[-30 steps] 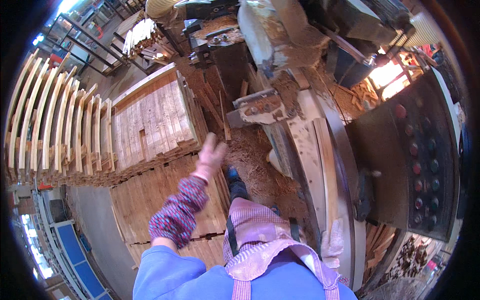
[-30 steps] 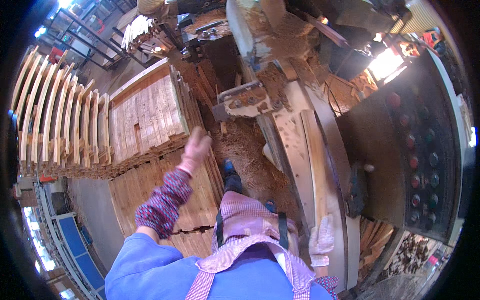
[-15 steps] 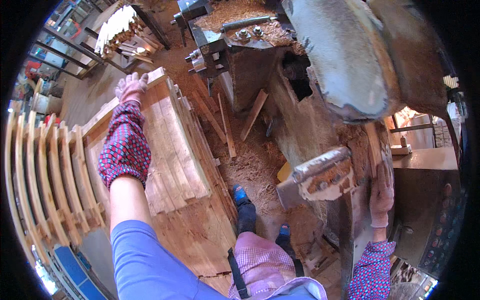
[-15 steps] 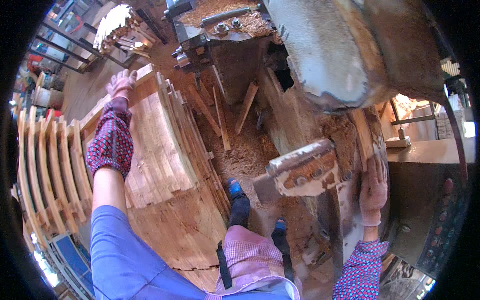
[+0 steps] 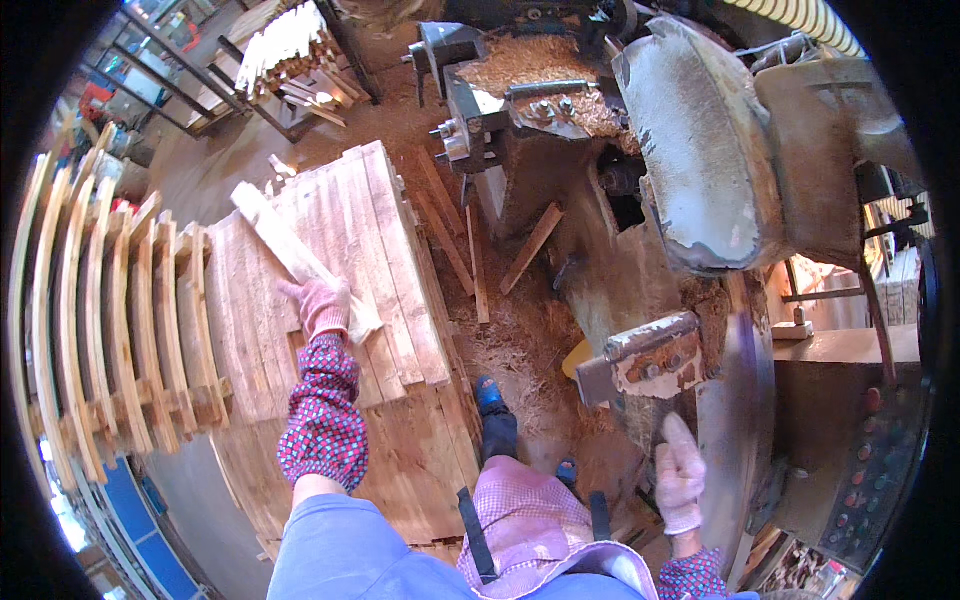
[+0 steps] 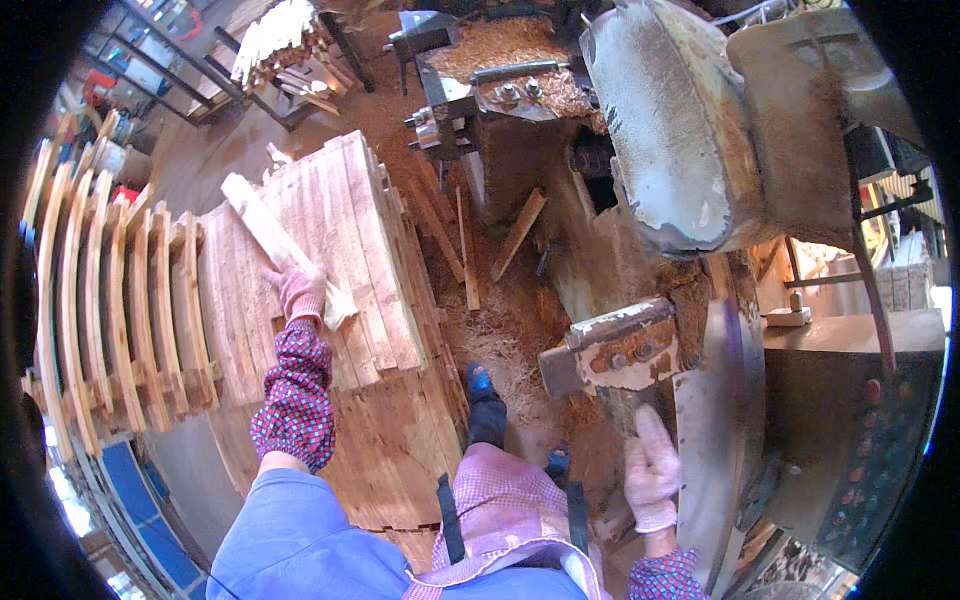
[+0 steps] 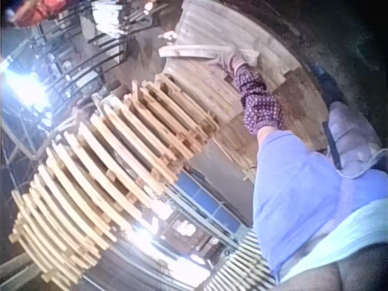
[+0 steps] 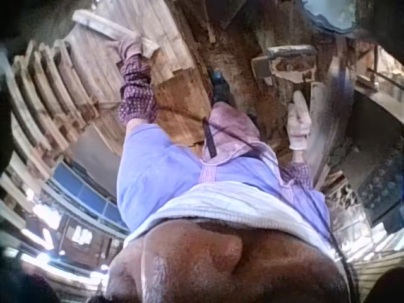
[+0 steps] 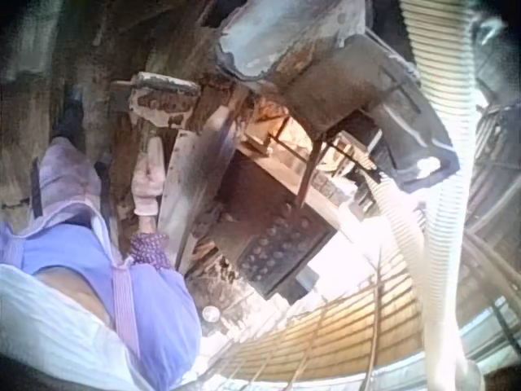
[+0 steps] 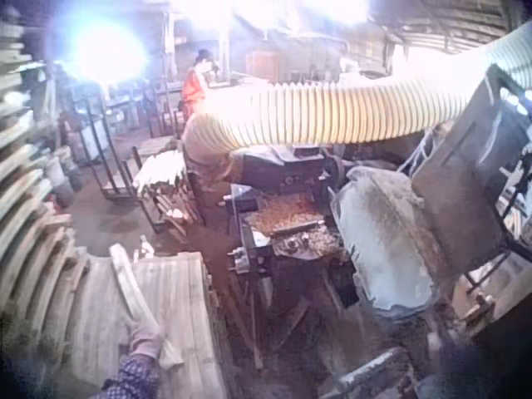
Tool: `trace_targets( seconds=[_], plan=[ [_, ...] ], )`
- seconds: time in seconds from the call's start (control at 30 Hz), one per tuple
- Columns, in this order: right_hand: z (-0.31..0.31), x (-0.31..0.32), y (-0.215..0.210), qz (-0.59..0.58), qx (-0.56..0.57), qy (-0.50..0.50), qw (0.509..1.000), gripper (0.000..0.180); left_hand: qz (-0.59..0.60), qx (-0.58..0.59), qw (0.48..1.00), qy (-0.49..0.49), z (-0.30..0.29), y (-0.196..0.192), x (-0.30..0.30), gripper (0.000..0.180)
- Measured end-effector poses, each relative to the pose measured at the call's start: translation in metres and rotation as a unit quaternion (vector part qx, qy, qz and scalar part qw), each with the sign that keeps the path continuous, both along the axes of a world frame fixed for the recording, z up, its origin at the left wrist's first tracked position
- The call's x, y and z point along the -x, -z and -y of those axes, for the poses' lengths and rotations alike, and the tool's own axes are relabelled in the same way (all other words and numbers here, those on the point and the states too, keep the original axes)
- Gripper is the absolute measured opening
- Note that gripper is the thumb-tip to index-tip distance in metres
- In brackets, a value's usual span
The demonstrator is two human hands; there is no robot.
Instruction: The person picks up wood planks from a stack and feeds them individually into a woodworking machine.
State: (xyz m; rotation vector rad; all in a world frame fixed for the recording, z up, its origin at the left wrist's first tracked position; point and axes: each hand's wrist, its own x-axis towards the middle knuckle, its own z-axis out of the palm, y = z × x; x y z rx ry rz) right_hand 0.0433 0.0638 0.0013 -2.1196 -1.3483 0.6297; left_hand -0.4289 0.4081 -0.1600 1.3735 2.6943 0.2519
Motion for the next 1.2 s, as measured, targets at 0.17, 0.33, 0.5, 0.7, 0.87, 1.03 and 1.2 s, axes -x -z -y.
trace_targets(
  seconds=[0.17,0.33,0.5,0.7,0.87,1.03,1.2],
  plan=[
    [0.004,0.032,0.001,-0.181,-0.013,-0.077,0.98,0.034,0.387,0.157,0.907,-0.055,0.045,-0.041,0.026,0.051],
    [0.007,0.065,-0.01,-0.348,0.043,-0.158,0.923,0.05,0.787,-0.125,0.604,0.021,0.229,-0.133,-0.091,0.047],
    [0.07,0.055,-0.056,-0.299,-0.009,-0.313,0.901,0.089,0.887,-0.07,0.452,0.06,0.38,-0.179,-0.238,0.067],
    [0.231,-0.038,-0.075,-0.115,-0.047,-0.131,0.983,0.068,0.931,0.018,0.358,0.069,0.456,-0.185,-0.345,0.078],
    [0.344,-0.11,-0.025,0.176,0.025,-0.028,0.984,0.059,0.942,0.075,0.315,0.092,0.465,-0.157,-0.356,0.08],
    [0.203,-0.154,0.017,0.339,-0.112,-0.102,0.929,0.051,0.941,0.087,0.322,0.065,0.461,-0.147,-0.33,0.079],
    [0.06,-0.204,0.038,0.359,-0.223,-0.119,0.899,0.048,0.909,0.079,0.399,0.089,0.445,-0.139,-0.32,0.082]
  ],
)
